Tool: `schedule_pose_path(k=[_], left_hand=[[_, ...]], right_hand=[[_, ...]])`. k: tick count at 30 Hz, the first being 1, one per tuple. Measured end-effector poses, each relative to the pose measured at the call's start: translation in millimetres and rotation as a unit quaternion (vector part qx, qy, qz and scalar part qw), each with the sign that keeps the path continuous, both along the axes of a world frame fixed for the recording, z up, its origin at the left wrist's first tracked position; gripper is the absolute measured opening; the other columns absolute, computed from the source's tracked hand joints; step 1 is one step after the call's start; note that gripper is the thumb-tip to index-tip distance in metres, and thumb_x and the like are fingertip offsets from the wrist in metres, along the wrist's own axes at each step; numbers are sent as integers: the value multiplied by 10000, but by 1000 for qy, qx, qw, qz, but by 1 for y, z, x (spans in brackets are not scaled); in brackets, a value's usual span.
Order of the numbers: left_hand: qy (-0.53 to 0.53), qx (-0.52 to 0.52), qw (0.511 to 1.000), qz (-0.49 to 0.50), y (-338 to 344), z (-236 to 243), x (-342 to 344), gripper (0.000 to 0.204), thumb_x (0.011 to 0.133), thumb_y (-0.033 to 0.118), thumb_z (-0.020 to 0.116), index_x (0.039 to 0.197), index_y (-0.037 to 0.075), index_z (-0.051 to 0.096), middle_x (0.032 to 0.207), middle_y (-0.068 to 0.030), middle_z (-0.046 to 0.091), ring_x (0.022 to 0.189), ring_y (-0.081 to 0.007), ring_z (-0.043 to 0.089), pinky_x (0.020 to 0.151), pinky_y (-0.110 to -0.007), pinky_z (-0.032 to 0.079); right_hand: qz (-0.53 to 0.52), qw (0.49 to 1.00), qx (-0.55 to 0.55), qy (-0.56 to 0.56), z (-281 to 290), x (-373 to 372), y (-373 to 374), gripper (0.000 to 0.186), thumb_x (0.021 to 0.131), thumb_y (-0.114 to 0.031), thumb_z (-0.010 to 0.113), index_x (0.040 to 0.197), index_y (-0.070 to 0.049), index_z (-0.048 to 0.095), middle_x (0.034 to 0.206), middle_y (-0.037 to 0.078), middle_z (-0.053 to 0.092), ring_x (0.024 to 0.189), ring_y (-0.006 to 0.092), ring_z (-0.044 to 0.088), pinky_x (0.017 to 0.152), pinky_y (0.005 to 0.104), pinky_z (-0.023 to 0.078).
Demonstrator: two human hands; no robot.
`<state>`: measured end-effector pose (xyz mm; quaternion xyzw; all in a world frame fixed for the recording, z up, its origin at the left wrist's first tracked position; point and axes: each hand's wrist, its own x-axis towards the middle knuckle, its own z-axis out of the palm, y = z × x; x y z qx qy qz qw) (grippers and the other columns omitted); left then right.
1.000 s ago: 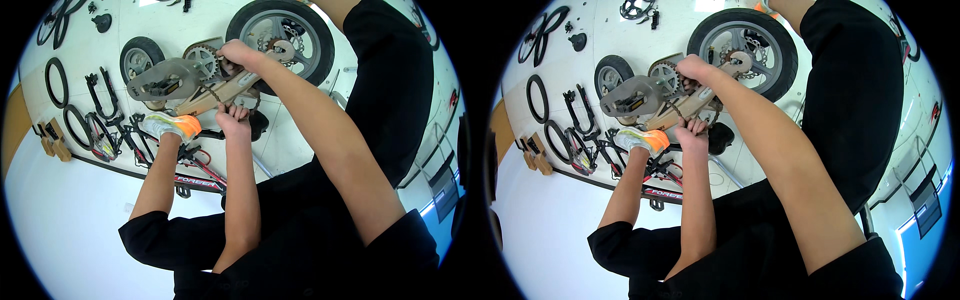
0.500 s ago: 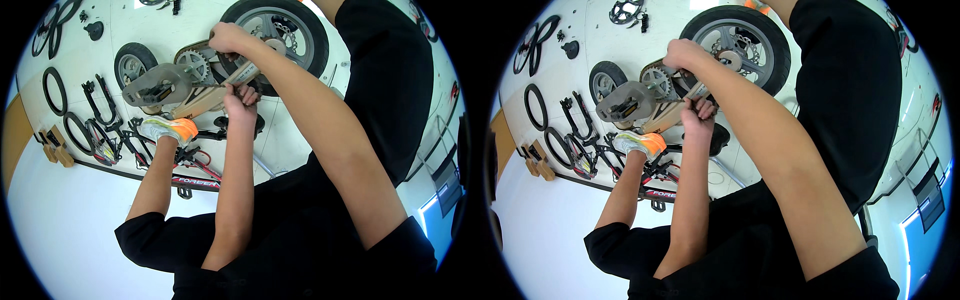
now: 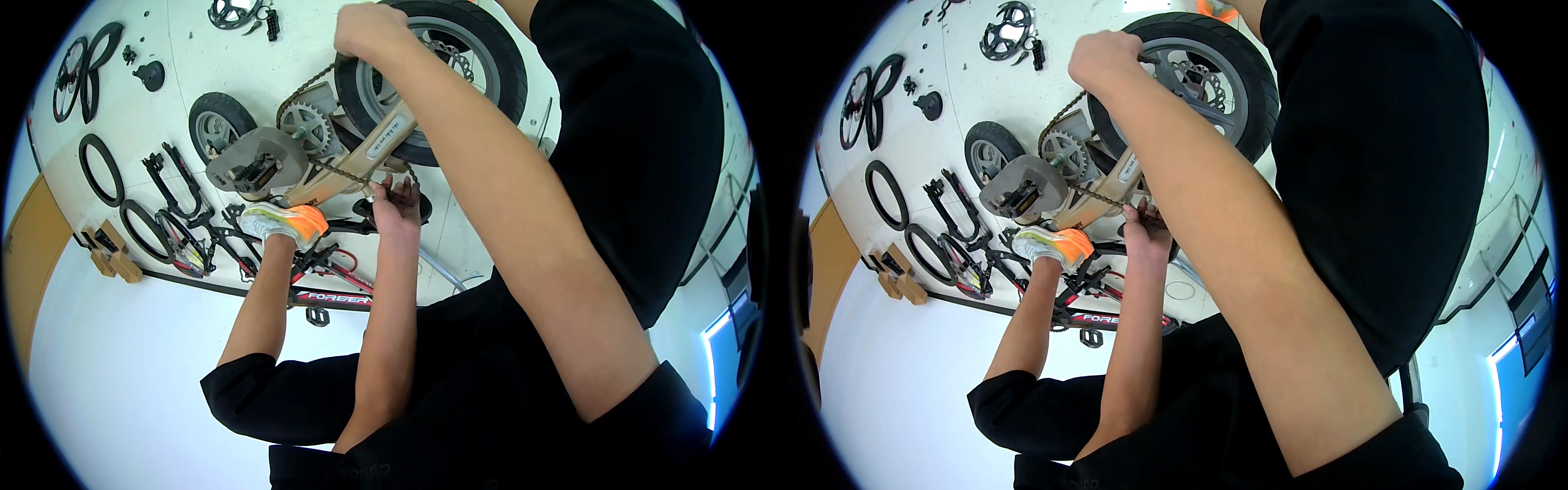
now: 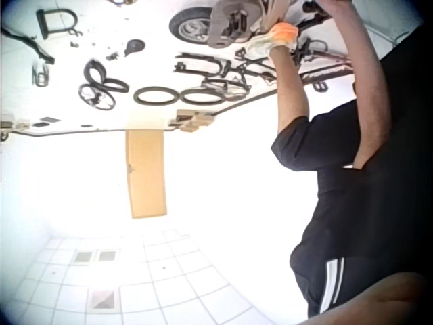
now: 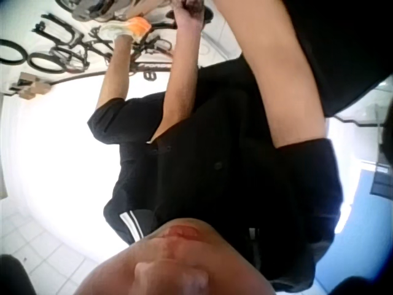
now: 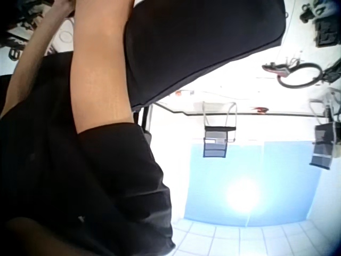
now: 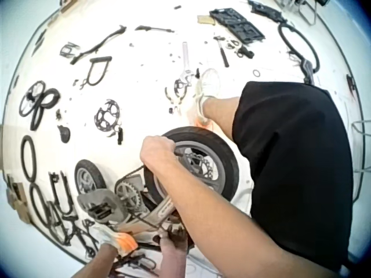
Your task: The person works on a scooter's chain and rear wheel area. They adjust the chain on the sprocket, rotate the wheel, and manipulate the chain and rear axle components by hand.
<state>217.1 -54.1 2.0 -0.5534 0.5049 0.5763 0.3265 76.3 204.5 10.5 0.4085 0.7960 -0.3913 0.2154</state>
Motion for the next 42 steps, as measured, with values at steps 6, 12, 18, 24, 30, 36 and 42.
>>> schedule_pose_path(k=[6, 12, 18, 24, 30, 36, 42], left_hand=[[91, -135, 911, -380, -28, -38, 11, 356, 983, 282, 506, 1096, -41, 603, 877, -99, 653, 788, -188, 614, 715, -315, 474], [160, -215, 886, -379, 2, -7, -17, 341, 841, 199, 570, 987, -103, 634, 886, -180, 678, 768, -288, 640, 758, -387, 484], [79, -182, 868, -456, -51, -38, -74, 463, 822, 332, 587, 951, -106, 664, 897, -227, 689, 848, -299, 650, 796, -414, 476], [283, -203, 870, -350, -40, -37, -111, 307, 860, 184, 672, 873, -120, 634, 823, -167, 673, 683, -210, 615, 629, -324, 486], [267, -213, 884, -319, -35, -41, -116, 200, 863, 71, 672, 941, -107, 622, 815, -126, 663, 663, -168, 622, 541, -304, 501], [122, -115, 963, -212, -56, -34, -135, 98, 907, 126, 621, 960, 51, 656, 889, -69, 701, 677, -167, 674, 570, -271, 544], [142, -54, 977, -150, -27, -34, -128, 154, 944, 198, 613, 985, 54, 574, 870, -84, 653, 751, -167, 649, 622, -279, 545]], right_hand=[[180, 969, -96, -143, 23, 16, -13, 265, 775, -165, 648, 1022, -127, 737, 1062, 82, 713, 975, 276, 686, 812, 401, 528], [202, 968, -50, -142, 26, 10, -49, 267, 801, -195, 652, 1037, -90, 717, 1065, 105, 705, 1025, 279, 667, 836, 406, 525], [156, 963, 110, 191, -4, 30, -108, 209, 728, -175, 661, 862, -16, 679, 908, 165, 675, 913, 326, 654, 787, 446, 533], [244, 945, 24, 217, -18, 76, -180, 261, 696, -187, 681, 904, -31, 668, 925, 124, 640, 968, 282, 592, 846, 380, 462], [378, 890, 161, 199, -29, 95, -196, 253, 759, -212, 663, 970, -77, 696, 1065, 58, 618, 1048, 217, 523, 871, 323, 396], [317, 921, 98, 202, -12, 84, -191, 133, 789, -201, 642, 846, -115, 726, 912, 51, 706, 975, 218, 626, 831, 338, 444], [240, 962, -79, 103, 3, 57, -132, 171, 832, -201, 631, 934, -117, 741, 1018, 103, 712, 1000, 253, 674, 813, 379, 543]])
